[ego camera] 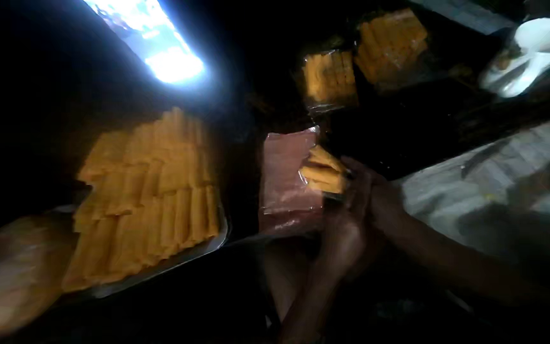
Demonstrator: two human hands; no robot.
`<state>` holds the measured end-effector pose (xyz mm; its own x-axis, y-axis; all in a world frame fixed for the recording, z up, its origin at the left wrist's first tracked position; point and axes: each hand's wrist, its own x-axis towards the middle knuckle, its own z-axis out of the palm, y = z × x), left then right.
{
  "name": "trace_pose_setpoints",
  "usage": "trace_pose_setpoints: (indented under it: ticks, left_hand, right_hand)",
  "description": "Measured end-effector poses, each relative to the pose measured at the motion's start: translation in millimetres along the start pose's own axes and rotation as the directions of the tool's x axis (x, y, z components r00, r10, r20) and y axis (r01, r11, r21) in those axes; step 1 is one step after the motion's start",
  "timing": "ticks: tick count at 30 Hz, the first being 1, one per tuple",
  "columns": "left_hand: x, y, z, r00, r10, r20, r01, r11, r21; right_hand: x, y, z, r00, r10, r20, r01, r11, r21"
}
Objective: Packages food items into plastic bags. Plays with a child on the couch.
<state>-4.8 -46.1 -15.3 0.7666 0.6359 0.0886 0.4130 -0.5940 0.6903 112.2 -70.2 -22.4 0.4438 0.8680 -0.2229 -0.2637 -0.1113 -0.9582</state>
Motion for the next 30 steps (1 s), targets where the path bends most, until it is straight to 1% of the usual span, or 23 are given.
trace_pose_setpoints:
  ticks: [1, 2, 3, 5, 8, 9, 10, 12, 14, 17, 21, 25, 26, 28, 30]
  left_hand:
    - [0, 3, -2, 1.000, -0.019, 0.023, 0.020, 0.999, -0.030]
    - [-2, 3, -3, 1.000, -0.003, 0.026, 0.005, 0.998, -0.058]
    - [-3, 1, -6, 1.000, 0.018, -0.009, -0.018, 0.996, -0.087]
    - [-3, -7, -18, 0.993, 0.001, -0.119, -0.012, 0.995, -0.095]
    - [3, -30, -50, 0.953, -0.139, -0.269, 0.118, 0.989, -0.090]
    - [6, -37, -60, 0.937, -0.185, -0.296, 0.172, 0.983, -0.070]
    - [9, -41, -69, 0.925, -0.241, -0.295, 0.235, 0.970, -0.055]
    - [16, -47, -77, 0.912, -0.315, -0.264, 0.324, 0.946, -0.012]
    - [26, -46, -77, 0.906, -0.369, -0.206, 0.382, 0.924, 0.025]
    - [43, -44, -71, 0.899, -0.414, -0.143, 0.431, 0.895, 0.120]
    - [64, -36, -68, 0.868, -0.490, -0.081, 0.496, 0.853, 0.163]
    - [81, -30, -67, 0.821, -0.571, 0.012, 0.560, 0.809, 0.179]
    - [84, -27, -67, 0.810, -0.587, 0.024, 0.574, 0.799, 0.178]
    - [90, -25, -67, 0.789, -0.612, 0.050, 0.600, 0.786, 0.153]
    - [93, -25, -65, 0.773, -0.631, 0.065, 0.621, 0.774, 0.123]
  right_hand:
    - [4, 2, -3, 1.000, -0.026, 0.009, 0.027, 0.997, -0.076]
    - [7, 4, -8, 0.998, -0.064, 0.027, 0.067, 0.986, -0.155]
    - [10, 6, -14, 0.994, -0.090, 0.054, 0.100, 0.967, -0.236]
    - [12, -4, -26, 0.995, -0.073, 0.074, 0.095, 0.926, -0.364]
    - [4, -20, -44, 0.997, -0.035, 0.072, 0.067, 0.853, -0.517]
    - [1, -22, -49, 0.998, -0.045, 0.050, 0.065, 0.818, -0.571]
    - [-3, -23, -54, 0.997, -0.067, 0.025, 0.068, 0.786, -0.614]
    - [-7, -18, -62, 0.990, -0.133, -0.051, 0.067, 0.751, -0.657]
    - [-9, -13, -69, 0.980, -0.185, -0.071, 0.095, 0.750, -0.655]
    - [-8, -8, -70, 0.981, -0.192, -0.025, 0.127, 0.735, -0.666]
    - [-4, -2, -66, 0.958, -0.276, 0.083, 0.245, 0.625, -0.741]
    - [3, -5, -62, 0.952, -0.278, 0.130, 0.272, 0.566, -0.778]
    - [5, -8, -61, 0.958, -0.256, 0.132, 0.258, 0.557, -0.789]
    - [9, -13, -60, 0.964, -0.225, 0.138, 0.243, 0.553, -0.797]
    - [12, -13, -61, 0.963, -0.228, 0.145, 0.250, 0.547, -0.799]
